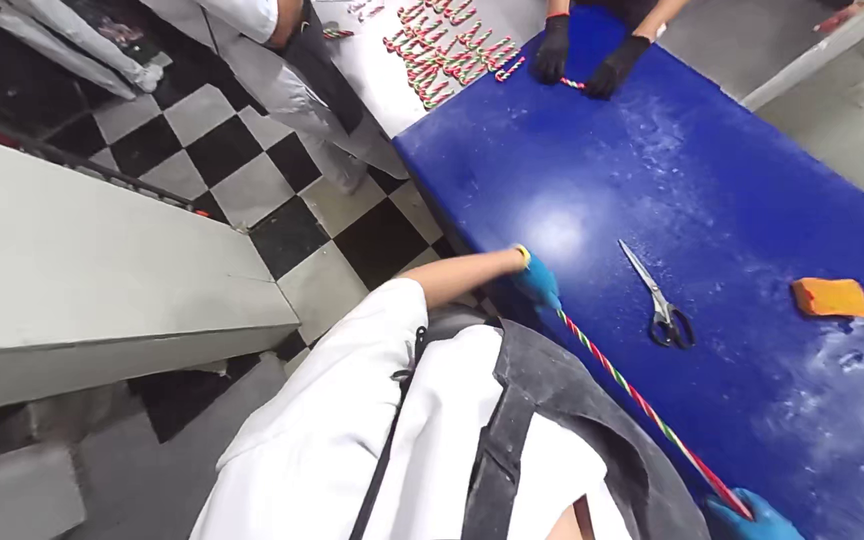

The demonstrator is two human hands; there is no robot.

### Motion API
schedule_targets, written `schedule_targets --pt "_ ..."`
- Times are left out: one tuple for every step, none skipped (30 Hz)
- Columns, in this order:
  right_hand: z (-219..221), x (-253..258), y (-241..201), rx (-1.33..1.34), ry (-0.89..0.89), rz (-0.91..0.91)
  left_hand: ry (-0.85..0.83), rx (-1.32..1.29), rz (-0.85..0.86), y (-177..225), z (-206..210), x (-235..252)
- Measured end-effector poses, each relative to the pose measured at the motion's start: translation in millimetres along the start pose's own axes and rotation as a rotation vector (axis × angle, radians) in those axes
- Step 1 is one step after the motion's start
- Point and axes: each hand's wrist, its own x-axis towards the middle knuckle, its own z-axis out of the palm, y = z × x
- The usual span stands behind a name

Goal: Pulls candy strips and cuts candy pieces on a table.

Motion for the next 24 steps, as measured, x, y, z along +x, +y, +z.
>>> schedule_targets --pt "2 6 -1 0.010 0.000 -0.043 0.143 0.044 0.037 -43 -3 28" --pt "4 11 0 0.012 -0.002 -0.069 0.277 0.154 0.170 -87 -3 54" --pt "5 16 0 -0.003 -0.003 -0.075 0.625 0.288 0.485 -141 11 94" --pt "5 18 -3 -0.012 -0.014 -0.075 0.192 0.416 0.189 -123 -29 83" --pt "5 18 -10 -0.012 -0.028 -0.070 0.042 0.434 -0.049 -110 -52 77" --pt "3 17 -15 -0.007 -0.037 -0.064 0.169 0.404 -0.182 -105 -53 65" --pt "-2 19 -18 -0.012 -0.040 -0.062 0.382 0.384 -0.180 -104 -43 57" --pt "-7 22 -21 -0.020 -0.051 -0.056 0.558 0.388 -0.072 -104 -24 54" --pt "-9 23 -24 -0.028 -0.065 -0.048 0.643 0.389 0.090 -100 3 52" --pt "-10 24 -26 -0.039 -0.084 -0.040 0.651 0.387 0.251 -91 38 49" --pt "-13 23 -28 -0.046 -0.104 -0.034 0.631 0.385 0.394 -78 74 47" --pt "-15 24 -29 -0.048 -0.117 -0.031 0.615 0.389 0.488 -64 107 48" --pt "-17 24 -31 -0.045 -0.127 -0.028 0.594 0.391 0.508 -48 133 51" --pt "-17 24 -32 -0.046 -0.133 -0.023 0.574 0.387 0.468 -31 150 58" --pt "-17 25 -33 -0.048 -0.138 -0.020 0.589 0.371 0.405 -16 158 67" --pt "-17 25 -33 -0.058 -0.142 -0.020 0.638 0.359 0.346 -2 159 80" --pt "-18 25 -33 -0.071 -0.145 -0.024 0.693 0.353 0.297 13 155 98" --pt "-19 25 -35 -0.079 -0.153 -0.031 0.739 0.344 0.266 27 147 114" --pt "-21 24 -37 -0.083 -0.160 -0.042 0.747 0.336 0.237 44 132 127" --pt "-24 24 -40 -0.081 -0.164 -0.053 0.646 0.338 0.171 67 106 131" --pt "-25 24 -42 -0.069 -0.167 -0.064 0.376 0.363 0.033 98 69 125" --pt "-26 25 -44 -0.058 -0.168 -0.075 0.280 0.361 -0.015 117 45 136" --pt "-27 25 -45 -0.047 -0.168 -0.085 0.366 0.345 0.022 120 40 158" --pt "-26 27 -46 -0.053 -0.171 -0.087 0.660 0.307 0.149 111 53 196"
